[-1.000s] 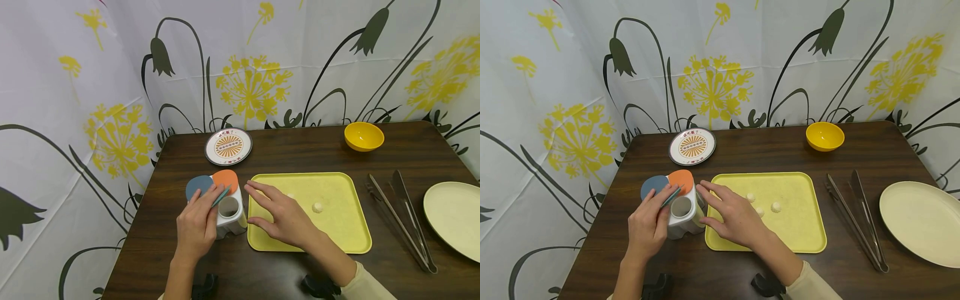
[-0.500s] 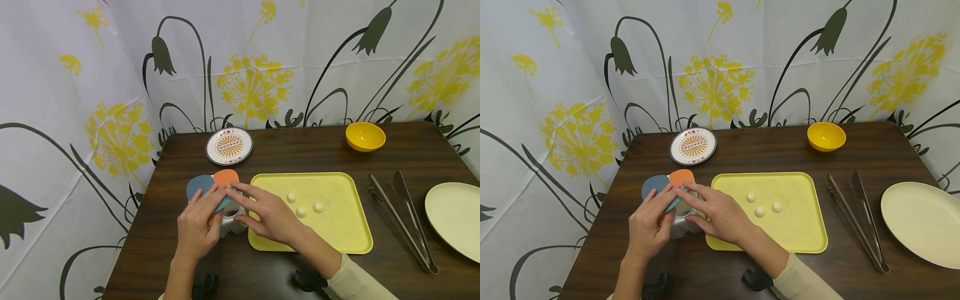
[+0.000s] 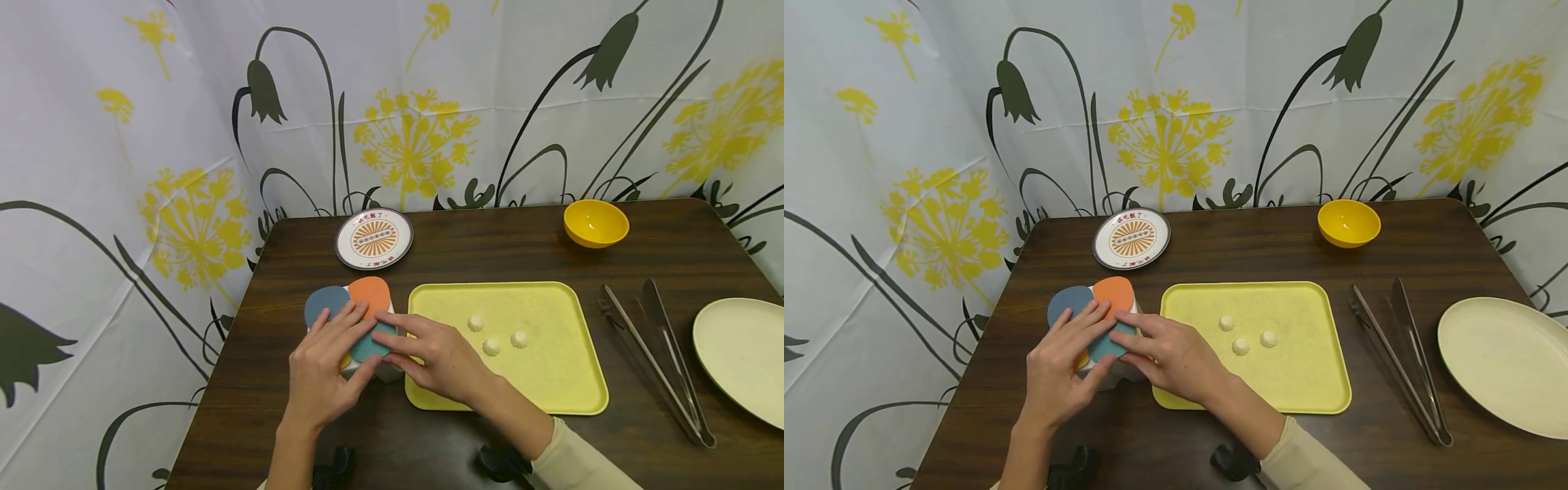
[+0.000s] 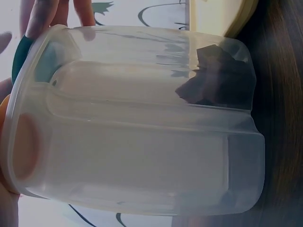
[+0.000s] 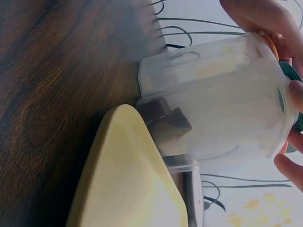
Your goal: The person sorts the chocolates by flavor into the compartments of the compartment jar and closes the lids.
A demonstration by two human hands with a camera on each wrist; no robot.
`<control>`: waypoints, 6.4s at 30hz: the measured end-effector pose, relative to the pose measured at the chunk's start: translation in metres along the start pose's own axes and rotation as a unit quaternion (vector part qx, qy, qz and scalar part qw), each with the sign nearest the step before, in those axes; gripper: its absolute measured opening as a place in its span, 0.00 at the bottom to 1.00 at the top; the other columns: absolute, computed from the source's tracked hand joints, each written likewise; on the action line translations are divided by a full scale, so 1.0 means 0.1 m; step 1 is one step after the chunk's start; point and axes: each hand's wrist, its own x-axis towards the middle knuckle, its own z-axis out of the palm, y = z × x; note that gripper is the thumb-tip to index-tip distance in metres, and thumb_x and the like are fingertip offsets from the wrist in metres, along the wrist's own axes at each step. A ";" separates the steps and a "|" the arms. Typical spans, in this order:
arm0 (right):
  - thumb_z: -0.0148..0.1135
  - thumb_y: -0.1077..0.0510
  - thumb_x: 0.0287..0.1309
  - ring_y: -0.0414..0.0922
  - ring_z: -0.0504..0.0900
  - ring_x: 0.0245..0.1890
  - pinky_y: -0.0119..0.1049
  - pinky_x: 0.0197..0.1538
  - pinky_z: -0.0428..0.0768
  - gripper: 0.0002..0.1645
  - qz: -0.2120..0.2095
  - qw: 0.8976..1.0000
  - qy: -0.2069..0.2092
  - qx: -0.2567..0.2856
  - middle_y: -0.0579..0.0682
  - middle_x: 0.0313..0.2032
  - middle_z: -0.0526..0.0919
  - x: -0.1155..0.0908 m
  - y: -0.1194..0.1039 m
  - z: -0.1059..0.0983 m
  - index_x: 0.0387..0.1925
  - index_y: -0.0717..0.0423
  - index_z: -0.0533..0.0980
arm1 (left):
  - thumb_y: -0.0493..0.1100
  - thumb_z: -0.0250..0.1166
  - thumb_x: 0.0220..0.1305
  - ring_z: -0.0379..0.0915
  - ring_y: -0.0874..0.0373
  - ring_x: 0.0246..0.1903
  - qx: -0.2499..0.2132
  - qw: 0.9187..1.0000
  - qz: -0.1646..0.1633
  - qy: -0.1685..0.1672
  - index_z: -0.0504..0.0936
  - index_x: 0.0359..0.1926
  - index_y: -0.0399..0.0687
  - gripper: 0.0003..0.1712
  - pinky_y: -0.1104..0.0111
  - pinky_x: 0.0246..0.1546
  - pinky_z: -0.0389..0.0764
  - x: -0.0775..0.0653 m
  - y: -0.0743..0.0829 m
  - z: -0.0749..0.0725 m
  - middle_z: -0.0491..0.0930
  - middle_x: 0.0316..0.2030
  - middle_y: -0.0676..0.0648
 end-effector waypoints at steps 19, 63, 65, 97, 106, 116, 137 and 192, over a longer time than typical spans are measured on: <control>0.78 0.59 0.45 0.47 0.77 0.60 0.38 0.62 0.73 0.25 -0.051 0.997 0.029 -0.046 0.50 0.55 0.82 0.03 0.00 0.04 0.50 0.54 0.84 | 0.46 0.60 0.66 0.75 0.52 0.59 -0.006 1.000 -0.008 0.025 0.86 0.49 0.49 0.15 0.45 0.60 0.69 0.02 -0.01 0.03 0.80 0.56 0.51; 0.76 0.59 0.49 0.37 0.83 0.48 0.31 0.55 0.77 0.14 -0.068 0.994 0.039 -0.071 0.42 0.40 0.88 0.07 -0.01 0.02 0.41 0.51 0.88 | 0.45 0.60 0.65 0.74 0.53 0.59 0.006 1.000 -0.013 0.010 0.87 0.47 0.49 0.14 0.46 0.61 0.69 0.04 0.02 0.01 0.80 0.56 0.51; 0.76 0.58 0.49 0.37 0.83 0.48 0.32 0.54 0.78 0.14 -0.062 0.995 0.045 -0.071 0.43 0.40 0.88 0.07 -0.01 0.02 0.40 0.51 0.88 | 0.44 0.61 0.64 0.74 0.54 0.59 0.003 1.000 -0.014 0.007 0.87 0.47 0.49 0.14 0.46 0.61 0.69 0.04 0.02 0.01 0.80 0.56 0.51; 0.74 0.62 0.51 0.43 0.77 0.60 0.49 0.63 0.70 0.25 0.000 0.995 -0.016 -0.103 0.46 0.56 0.82 0.12 0.18 -0.09 0.53 0.54 0.82 | 0.55 0.60 0.55 0.67 0.44 0.59 0.019 0.998 0.047 -0.045 0.83 0.57 0.52 0.29 0.37 0.63 0.52 -0.08 0.03 -0.19 0.74 0.63 0.45; 0.70 0.59 0.57 0.46 0.66 0.68 0.52 0.67 0.64 0.32 0.033 0.990 -0.090 -0.104 0.49 0.66 0.73 0.13 0.14 -0.13 0.64 0.54 0.75 | 0.58 0.65 0.51 0.68 0.46 0.54 -0.015 0.997 0.067 -0.046 0.85 0.55 0.52 0.30 0.46 0.53 0.61 -0.07 -0.01 -0.26 0.76 0.61 0.45; 0.71 0.56 0.55 0.46 0.68 0.67 0.48 0.69 0.63 0.28 -0.025 0.992 -0.121 -0.037 0.47 0.63 0.76 0.11 0.04 -0.19 0.59 0.49 0.79 | 0.68 0.71 0.48 0.69 0.44 0.56 0.011 0.999 0.034 -0.025 0.86 0.49 0.50 0.35 0.51 0.60 0.65 -0.02 0.02 -0.18 0.80 0.53 0.44; 0.69 0.48 0.57 0.43 0.68 0.67 0.50 0.67 0.65 0.26 -0.034 0.992 -0.117 -0.016 0.44 0.62 0.76 0.09 0.06 -0.19 0.58 0.46 0.80 | 0.63 0.65 0.58 0.72 0.43 0.60 -0.021 0.998 0.054 -0.002 0.84 0.54 0.46 0.31 0.40 0.59 0.67 -0.07 0.00 -0.09 0.80 0.57 0.47; 0.58 0.65 0.65 0.44 0.70 0.65 0.42 0.65 0.69 0.29 -0.013 0.995 -0.085 0.041 0.49 0.65 0.73 0.07 0.14 -0.22 0.68 0.55 0.70 | 0.55 0.46 0.76 0.80 0.44 0.52 0.045 0.992 0.094 0.069 0.82 0.56 0.41 0.27 0.41 0.51 0.75 -0.04 0.00 0.02 0.83 0.51 0.46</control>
